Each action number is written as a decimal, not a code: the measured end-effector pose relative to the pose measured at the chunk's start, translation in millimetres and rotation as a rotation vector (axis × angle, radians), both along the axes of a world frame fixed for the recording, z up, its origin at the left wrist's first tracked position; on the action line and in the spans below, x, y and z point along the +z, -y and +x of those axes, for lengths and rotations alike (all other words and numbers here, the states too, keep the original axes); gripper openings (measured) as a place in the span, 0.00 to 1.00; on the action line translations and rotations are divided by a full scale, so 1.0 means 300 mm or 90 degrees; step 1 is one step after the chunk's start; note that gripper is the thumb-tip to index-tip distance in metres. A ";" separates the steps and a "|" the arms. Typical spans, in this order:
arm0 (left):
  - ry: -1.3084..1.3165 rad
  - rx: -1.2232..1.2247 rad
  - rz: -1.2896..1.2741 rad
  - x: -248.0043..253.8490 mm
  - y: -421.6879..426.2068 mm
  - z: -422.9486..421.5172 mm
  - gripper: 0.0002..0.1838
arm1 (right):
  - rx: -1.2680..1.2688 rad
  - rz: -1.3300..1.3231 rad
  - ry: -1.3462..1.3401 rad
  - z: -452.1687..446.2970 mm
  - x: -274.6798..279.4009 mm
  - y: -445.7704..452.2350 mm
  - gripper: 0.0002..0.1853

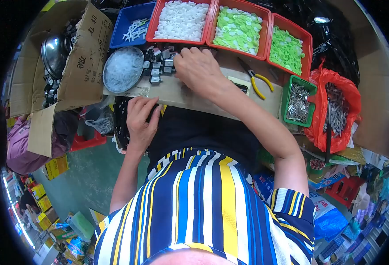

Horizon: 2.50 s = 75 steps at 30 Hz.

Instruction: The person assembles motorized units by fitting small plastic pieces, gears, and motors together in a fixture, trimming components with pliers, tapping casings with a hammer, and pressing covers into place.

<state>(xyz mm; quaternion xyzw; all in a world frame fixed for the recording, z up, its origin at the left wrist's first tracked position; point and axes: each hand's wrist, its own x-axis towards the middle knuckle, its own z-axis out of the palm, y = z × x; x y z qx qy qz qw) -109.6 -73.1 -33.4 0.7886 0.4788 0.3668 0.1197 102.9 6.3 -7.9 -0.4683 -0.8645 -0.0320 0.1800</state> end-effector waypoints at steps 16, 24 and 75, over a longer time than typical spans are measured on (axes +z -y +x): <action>0.186 -0.092 -0.107 0.043 -0.210 0.206 0.21 | -0.026 -0.445 -0.689 0.131 -0.013 -0.015 0.12; 0.041 -0.078 0.036 0.016 -0.276 0.239 0.18 | -0.043 -0.583 -0.822 0.158 0.022 0.011 0.11; 0.206 -0.176 -0.253 0.017 -0.223 0.279 0.09 | -0.528 -0.034 -0.171 0.660 0.115 0.468 0.06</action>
